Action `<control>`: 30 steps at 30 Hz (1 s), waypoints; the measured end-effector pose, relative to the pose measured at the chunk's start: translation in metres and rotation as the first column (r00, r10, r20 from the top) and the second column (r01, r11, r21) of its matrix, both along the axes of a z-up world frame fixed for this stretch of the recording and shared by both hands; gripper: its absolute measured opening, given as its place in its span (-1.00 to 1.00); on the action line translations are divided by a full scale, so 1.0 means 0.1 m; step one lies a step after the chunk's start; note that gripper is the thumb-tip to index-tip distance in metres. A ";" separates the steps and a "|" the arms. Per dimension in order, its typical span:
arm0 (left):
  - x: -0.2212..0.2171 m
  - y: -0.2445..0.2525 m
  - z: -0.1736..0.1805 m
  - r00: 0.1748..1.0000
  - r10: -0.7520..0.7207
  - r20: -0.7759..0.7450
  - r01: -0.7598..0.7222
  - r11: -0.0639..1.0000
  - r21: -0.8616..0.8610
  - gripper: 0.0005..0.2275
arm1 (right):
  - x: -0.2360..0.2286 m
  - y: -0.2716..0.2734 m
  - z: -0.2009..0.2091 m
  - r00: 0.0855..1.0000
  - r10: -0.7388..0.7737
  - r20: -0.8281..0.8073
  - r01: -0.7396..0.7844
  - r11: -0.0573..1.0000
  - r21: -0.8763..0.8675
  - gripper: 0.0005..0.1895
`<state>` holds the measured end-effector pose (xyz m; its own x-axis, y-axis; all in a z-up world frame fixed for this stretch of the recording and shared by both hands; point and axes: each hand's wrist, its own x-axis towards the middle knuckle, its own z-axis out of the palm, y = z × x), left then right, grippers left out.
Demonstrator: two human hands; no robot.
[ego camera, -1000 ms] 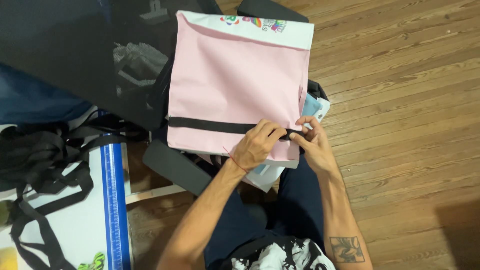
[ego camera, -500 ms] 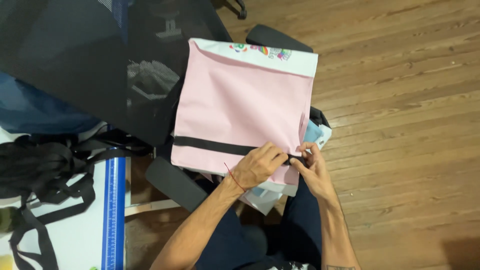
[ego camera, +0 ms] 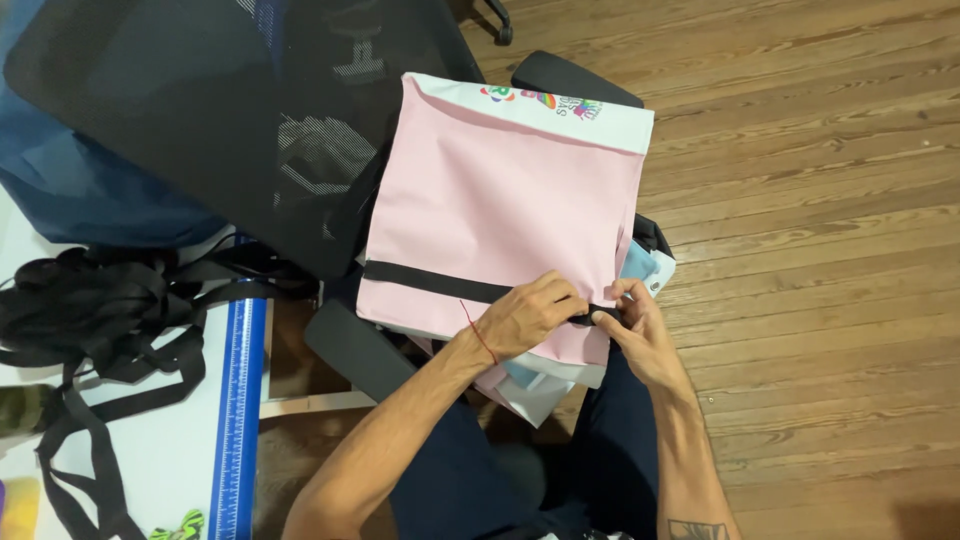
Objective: Manually aligning and preparing a pink tote bag and its black straps for assembly or finishing.
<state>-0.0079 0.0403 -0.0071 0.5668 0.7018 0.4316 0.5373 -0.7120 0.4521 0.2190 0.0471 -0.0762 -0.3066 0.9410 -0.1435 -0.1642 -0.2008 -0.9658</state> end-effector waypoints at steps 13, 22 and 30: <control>0.04 0.26 -0.07 0.994 -0.091 -0.061 0.087 0.994 -0.073 -0.87 | 0.10 0.21 -0.10 0.996 0.079 -0.050 -0.083 0.993 -0.088 -0.64; 0.56 -0.66 0.20 0.704 0.577 0.415 -0.510 0.817 -0.271 -0.84 | 0.04 0.04 0.00 0.963 -0.033 -0.267 -0.052 0.952 -0.301 -0.65; 2.19 -1.35 -1.18 0.071 0.865 0.496 0.185 0.478 -0.859 -0.65 | 0.08 0.02 0.04 0.969 -0.001 -0.247 -0.078 0.948 -0.308 -0.42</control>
<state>0.2114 -0.0943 -0.1253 -0.2530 0.8914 -0.3759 -0.5370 0.1938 0.8210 0.2273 0.0489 -0.0721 -0.4041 0.8467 -0.3461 -0.3698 -0.4973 -0.7848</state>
